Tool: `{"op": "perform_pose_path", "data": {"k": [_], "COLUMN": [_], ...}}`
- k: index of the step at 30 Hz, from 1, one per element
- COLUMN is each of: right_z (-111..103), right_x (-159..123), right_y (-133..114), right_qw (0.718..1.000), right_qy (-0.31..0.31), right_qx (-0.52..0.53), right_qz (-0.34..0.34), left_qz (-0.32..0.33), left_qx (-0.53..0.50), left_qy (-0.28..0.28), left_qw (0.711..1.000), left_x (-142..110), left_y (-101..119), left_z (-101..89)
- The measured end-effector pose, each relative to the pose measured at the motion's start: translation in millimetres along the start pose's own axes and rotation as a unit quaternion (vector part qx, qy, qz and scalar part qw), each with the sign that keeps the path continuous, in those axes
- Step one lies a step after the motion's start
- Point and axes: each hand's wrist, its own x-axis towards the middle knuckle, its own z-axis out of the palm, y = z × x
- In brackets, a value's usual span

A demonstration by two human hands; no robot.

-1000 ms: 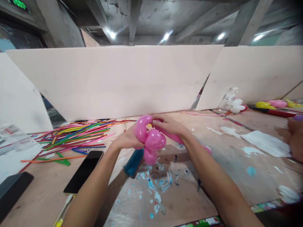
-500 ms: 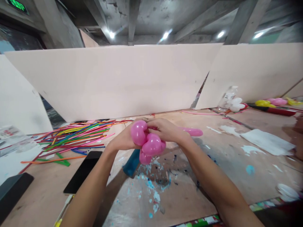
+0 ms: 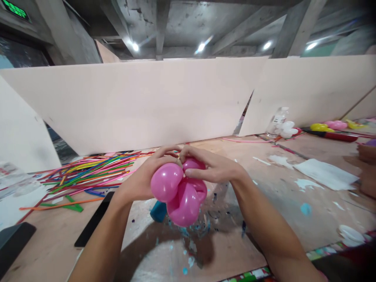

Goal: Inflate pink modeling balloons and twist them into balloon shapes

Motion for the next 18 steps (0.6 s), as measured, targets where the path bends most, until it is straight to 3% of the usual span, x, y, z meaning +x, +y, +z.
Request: {"op": "perform_pose_path", "data": {"k": [3,7,12,18], "right_z": [0.2,7.2,14.4,16.8], "right_x": [-0.1,3.2,7.4,12.8], "right_y": [-3.1,-7.1,-10.8,-5.9], "right_qw": [1.0,0.999,0.999,0.998], "right_qy": [-0.01,-0.006,-0.003,0.002], "right_qx": [0.012,0.021,0.003,-0.007], "right_qz": [-0.012,-0.028,-0.038,-0.065], "left_qz": [0.003,0.005,-0.032,-0.08], "left_qx": [-0.029,-0.055,-0.116,-0.282], "left_qy": [-0.023,-0.03,-0.03,0.04], "left_qw": [0.999,0.998,0.992,0.955], "left_x": [-3.0,-10.1,-15.3,-14.1], "left_y": [-2.1,-22.9,-38.1,-41.2], "left_z": [-4.4,-14.1,-18.6,-8.3]}}
